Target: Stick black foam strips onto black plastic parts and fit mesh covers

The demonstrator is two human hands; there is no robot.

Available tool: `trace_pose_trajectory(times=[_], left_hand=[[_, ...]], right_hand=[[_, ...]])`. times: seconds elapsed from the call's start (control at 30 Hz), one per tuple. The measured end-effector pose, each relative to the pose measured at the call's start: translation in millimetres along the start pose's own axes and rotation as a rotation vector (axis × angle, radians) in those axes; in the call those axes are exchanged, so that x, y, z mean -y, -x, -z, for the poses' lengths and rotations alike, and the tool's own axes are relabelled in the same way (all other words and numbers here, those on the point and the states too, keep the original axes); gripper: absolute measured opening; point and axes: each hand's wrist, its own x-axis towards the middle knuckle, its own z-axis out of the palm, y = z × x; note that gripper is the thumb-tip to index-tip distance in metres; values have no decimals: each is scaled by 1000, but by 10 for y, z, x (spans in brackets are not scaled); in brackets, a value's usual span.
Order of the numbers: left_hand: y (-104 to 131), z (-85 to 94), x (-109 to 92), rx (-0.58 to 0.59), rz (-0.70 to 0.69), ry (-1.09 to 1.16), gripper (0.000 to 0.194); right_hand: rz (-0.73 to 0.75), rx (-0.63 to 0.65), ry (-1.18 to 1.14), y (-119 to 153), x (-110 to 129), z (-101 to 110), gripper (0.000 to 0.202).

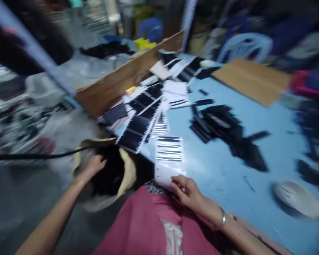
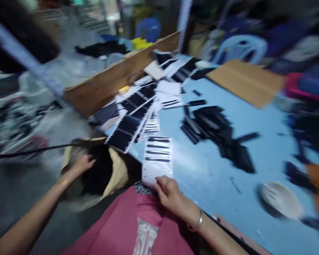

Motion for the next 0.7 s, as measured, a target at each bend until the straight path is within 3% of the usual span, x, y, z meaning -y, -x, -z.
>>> trace_pose_trajectory(times=[0.07,0.13,0.2,0.27,0.33,0.43,0.5,0.57,0.7], left_hand=[[-13,-92,-447,-12,-141,24,29],[-7,-233,-1005,39,-386,168,32],[1,-404,-1675,148,-654,295,30],[-98,-598,-2406,176,-868,374,26],[-375,-814,-3108,134,-957,412,23],[-979,-1144,-3930,-2,-866,393,43],[-1318,-1337,-4254,-34,-763,362,49],[-1506,-1489,-4395,-1,-749,340,46],[-1455,-1652,-4310,52,-777,329,34]], right_hand=[[-67,-181,122,26,-390,330,26],[-153,-340,218,8,-763,716,26],[-262,-442,319,-58,-1065,1092,22],[-371,-481,393,-196,-1285,1383,20],[-408,-487,413,-403,-1439,1554,18],[-452,-458,433,-761,-1594,1595,17],[-484,-448,448,-966,-1671,1534,26],[-507,-463,468,-1103,-1740,1458,38],[-499,-518,511,-1106,-1859,1378,49]])
